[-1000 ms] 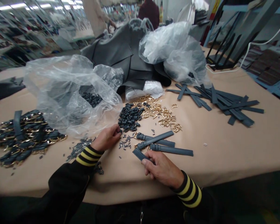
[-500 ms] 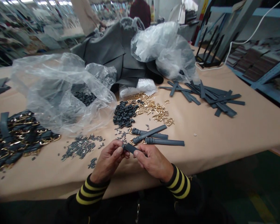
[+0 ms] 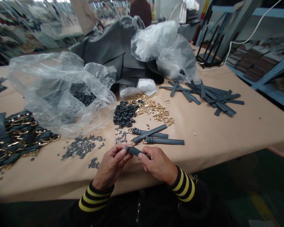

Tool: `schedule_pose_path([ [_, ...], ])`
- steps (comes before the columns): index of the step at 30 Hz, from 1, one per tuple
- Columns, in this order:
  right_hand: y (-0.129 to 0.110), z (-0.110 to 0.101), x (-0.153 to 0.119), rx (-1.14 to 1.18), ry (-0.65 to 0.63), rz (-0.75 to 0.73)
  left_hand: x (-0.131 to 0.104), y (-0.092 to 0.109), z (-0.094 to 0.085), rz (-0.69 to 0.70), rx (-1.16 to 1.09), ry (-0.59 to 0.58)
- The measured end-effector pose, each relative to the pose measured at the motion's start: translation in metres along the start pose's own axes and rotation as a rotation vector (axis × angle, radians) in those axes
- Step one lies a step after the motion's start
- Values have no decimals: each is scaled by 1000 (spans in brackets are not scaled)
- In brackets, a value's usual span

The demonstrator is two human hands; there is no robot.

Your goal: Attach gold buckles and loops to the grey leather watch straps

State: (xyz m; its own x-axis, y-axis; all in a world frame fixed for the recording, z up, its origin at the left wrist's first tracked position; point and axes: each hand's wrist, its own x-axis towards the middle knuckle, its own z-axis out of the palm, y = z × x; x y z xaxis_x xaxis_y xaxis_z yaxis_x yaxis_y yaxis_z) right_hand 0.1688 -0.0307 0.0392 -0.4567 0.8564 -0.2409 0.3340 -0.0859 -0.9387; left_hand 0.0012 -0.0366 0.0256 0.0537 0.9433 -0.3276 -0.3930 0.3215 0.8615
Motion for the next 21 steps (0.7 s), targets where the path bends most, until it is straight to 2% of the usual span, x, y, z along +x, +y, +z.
schedule_pose_path([
  [5,-4,0,-4,-54,15,22,-1,-1,-2,-41,-50,-22],
  [10,1,0,-4,155,-52,65,2,-4,-3,32,-84,-30],
  [14,1,2,-4,176,-36,89,4,-10,-5,162,59,-11],
  [18,-4,-1,-4,75,-51,54,5,-14,-8,292,205,-12],
  [21,-6,-7,-4,-20,-84,10,3,-15,-8,333,308,-14],
])
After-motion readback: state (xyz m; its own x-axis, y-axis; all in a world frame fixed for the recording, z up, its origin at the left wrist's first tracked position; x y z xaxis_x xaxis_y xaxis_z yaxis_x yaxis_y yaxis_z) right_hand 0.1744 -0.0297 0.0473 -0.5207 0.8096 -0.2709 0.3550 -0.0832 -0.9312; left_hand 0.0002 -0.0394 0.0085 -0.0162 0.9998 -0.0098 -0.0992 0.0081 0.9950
